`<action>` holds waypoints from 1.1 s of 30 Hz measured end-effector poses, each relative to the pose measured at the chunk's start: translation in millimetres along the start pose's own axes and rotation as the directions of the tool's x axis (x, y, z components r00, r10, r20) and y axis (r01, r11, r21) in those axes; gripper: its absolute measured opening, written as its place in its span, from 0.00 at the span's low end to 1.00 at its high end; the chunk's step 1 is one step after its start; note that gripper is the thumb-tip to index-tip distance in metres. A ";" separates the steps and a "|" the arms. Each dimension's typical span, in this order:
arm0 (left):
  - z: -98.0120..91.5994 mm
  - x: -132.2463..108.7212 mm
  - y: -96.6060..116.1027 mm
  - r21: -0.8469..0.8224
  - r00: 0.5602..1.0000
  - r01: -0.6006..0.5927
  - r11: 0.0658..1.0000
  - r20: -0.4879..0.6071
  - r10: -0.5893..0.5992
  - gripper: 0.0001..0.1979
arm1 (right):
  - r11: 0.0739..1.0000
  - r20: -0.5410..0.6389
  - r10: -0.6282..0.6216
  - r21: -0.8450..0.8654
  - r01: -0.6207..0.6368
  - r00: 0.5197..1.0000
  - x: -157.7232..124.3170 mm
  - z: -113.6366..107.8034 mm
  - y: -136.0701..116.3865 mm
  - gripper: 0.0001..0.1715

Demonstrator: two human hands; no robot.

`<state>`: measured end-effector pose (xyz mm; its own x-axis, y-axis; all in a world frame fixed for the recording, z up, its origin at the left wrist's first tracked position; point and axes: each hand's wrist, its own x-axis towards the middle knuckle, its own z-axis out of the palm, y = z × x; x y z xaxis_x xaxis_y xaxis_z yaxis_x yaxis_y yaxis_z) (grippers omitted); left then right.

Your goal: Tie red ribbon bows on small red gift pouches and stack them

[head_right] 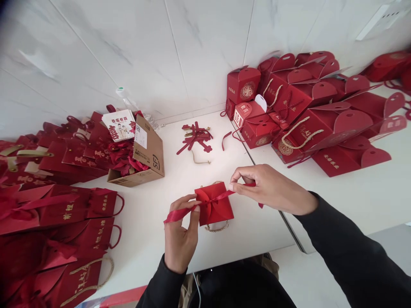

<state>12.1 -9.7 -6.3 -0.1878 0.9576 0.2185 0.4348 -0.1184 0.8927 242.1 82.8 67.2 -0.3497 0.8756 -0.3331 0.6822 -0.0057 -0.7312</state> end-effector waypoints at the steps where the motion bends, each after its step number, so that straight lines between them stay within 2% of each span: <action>1: -0.8 -1.4 0.0 -0.012 0.999 0.030 0.999 -0.015 -0.030 0.05 | 1.000 0.005 0.002 0.005 -0.002 1.000 0.3 1.3 3.1 0.21; 6: -6.3 -6.8 -1.9 -0.083 0.979 0.204 0.975 -0.009 -0.206 0.09 | 1.000 -0.019 0.012 0.029 -0.011 1.000 2.8 15.6 19.1 0.26; 9: -14.4 -5.1 1.8 -0.126 0.948 0.320 0.939 0.045 -0.316 0.14 | 0.998 0.039 0.008 0.059 -0.010 0.999 0.4 19.0 24.1 0.24; 11: -20.3 -2.6 4.4 -0.239 0.906 0.422 0.874 0.098 -0.411 0.17 | 0.997 0.086 -0.012 0.072 0.006 0.996 -2.5 18.3 24.3 0.23; 13: -25.0 -1.1 4.8 -0.411 0.850 0.518 0.750 0.154 -0.503 0.19 | 0.997 0.107 -0.042 0.071 0.035 0.993 -5.1 16.9 22.9 0.22; 15: -27.5 -1.9 2.8 -0.519 0.808 0.563 0.643 0.183 -0.560 0.20 | 0.996 0.107 -0.073 0.052 0.068 0.992 -7.0 16.6 21.1 0.21; 16: -28.0 -3.0 1.4 -0.515 0.803 0.567 0.643 0.174 -0.570 0.20 | 0.996 0.102 -0.092 0.028 0.090 0.990 -7.6 17.0 20.3 0.19; 18: -28.1 -5.5 -0.1 -0.449 0.815 0.559 0.697 0.142 -0.562 0.20 | 0.991 0.095 -0.125 -0.031 0.129 0.988 -8.6 18.8 19.4 0.18; 20: -27.4 -6.3 1.3 -0.397 0.852 0.511 0.762 0.117 -0.510 0.20 | 0.986 0.095 -0.143 -0.070 0.150 0.985 -9.5 21.1 18.9 0.16; 22: -26.3 -3.9 5.7 -0.419 0.895 0.436 0.796 0.108 -0.433 0.18 | 0.988 0.102 -0.135 -0.065 0.142 0.986 -10.8 22.7 18.1 0.15; 24: -24.7 1.0 11.2 -0.485 0.921 0.379 0.788 0.116 -0.372 0.16 | 0.992 0.104 -0.112 -0.045 0.117 0.988 -12.3 23.1 16.8 0.16; 27: -21.1 9.4 17.5 -0.528 0.929 0.366 0.766 0.165 -0.331 0.15 | 0.998 0.079 -0.061 -0.005 0.062 0.995 -14.5 21.8 13.9 0.18; 31: -16.7 17.4 22.4 -0.416 0.923 0.384 0.824 0.208 -0.324 0.19 | 0.999 0.041 0.008 0.038 -0.009 0.999 -16.5 18.5 11.1 0.18; 33: -15.8 19.7 24.4 -0.393 0.925 0.376 0.839 0.211 -0.316 0.21 | 1.000 0.046 -0.006 -0.016 0.007 0.999 -16.7 17.1 11.4 0.19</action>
<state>5.2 2.1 26.0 -0.1254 0.9786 -0.1631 -0.0521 0.1577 0.9861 244.7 59.8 54.3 -0.3830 0.8524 -0.3561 0.6898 0.0075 -0.7240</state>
